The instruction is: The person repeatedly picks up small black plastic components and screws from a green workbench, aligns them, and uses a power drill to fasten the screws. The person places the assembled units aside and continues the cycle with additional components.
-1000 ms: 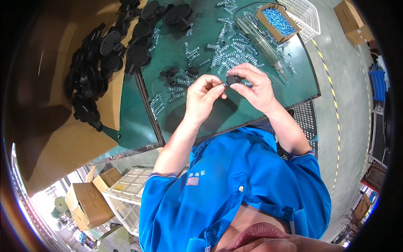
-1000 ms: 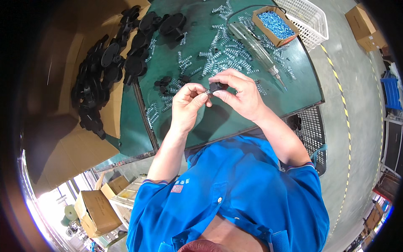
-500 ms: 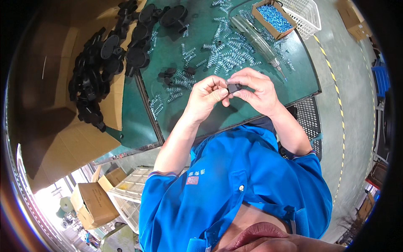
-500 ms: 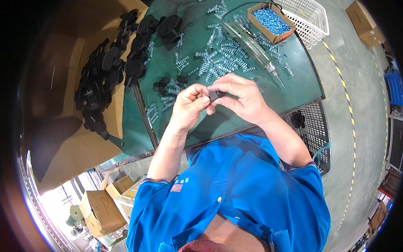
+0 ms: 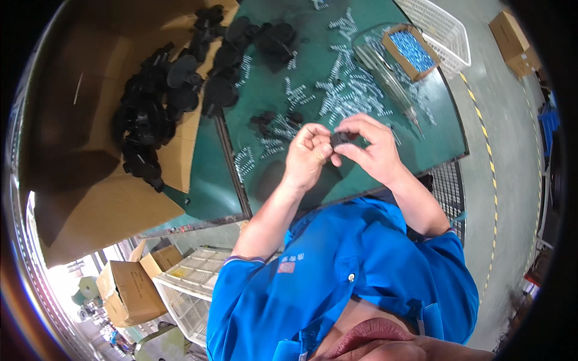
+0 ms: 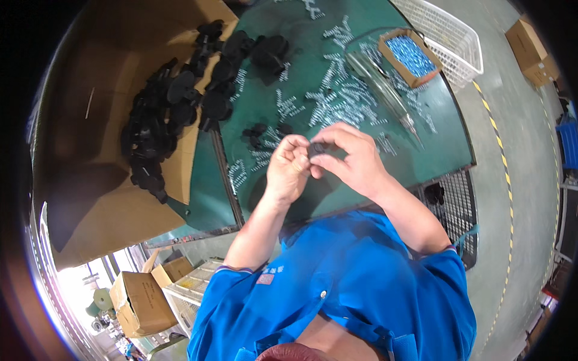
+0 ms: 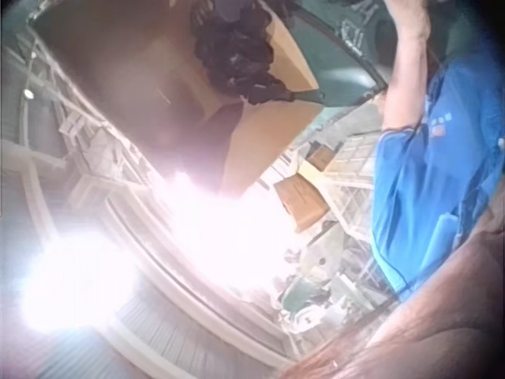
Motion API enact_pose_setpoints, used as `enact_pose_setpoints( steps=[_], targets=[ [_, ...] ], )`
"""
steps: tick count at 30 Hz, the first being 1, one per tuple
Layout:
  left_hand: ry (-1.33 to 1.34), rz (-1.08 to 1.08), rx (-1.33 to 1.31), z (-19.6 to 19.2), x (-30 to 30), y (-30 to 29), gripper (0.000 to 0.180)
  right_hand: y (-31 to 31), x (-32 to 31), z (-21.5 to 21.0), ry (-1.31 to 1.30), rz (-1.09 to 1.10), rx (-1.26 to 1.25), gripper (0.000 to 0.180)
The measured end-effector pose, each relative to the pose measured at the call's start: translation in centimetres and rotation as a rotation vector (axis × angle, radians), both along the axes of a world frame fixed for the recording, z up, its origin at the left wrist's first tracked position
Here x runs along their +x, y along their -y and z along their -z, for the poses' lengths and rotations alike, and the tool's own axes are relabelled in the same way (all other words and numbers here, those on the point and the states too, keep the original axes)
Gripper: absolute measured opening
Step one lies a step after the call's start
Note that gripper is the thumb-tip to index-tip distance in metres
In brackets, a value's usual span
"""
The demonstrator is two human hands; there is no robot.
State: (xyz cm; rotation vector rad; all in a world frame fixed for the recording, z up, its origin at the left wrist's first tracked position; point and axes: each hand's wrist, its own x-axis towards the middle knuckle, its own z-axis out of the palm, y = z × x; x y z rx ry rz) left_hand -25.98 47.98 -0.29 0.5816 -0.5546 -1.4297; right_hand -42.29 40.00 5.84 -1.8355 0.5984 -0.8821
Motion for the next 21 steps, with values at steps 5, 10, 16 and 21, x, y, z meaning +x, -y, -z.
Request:
enact_pose_setpoints(
  steps=[5,10,16,21],
  targets=[
    [0.070,0.091,0.233,-1.1,2.0,2.5,0.031,1.1,1.8,1.6,0.054,0.027,0.064,0.025],
    [1.654,-0.332,0.231,-3.6,8.1,11.9,0.047,2.9,0.8,2.4,0.136,0.201,0.075,0.023],
    [1.909,-0.214,0.794,-4.3,10.6,19.9,0.079,1.7,-1.8,2.3,0.113,0.233,0.009,0.025],
    [1.755,-0.536,0.763,-2.8,12.5,19.6,0.055,2.0,-4.1,2.6,0.138,0.246,0.030,0.025]
  ],
)
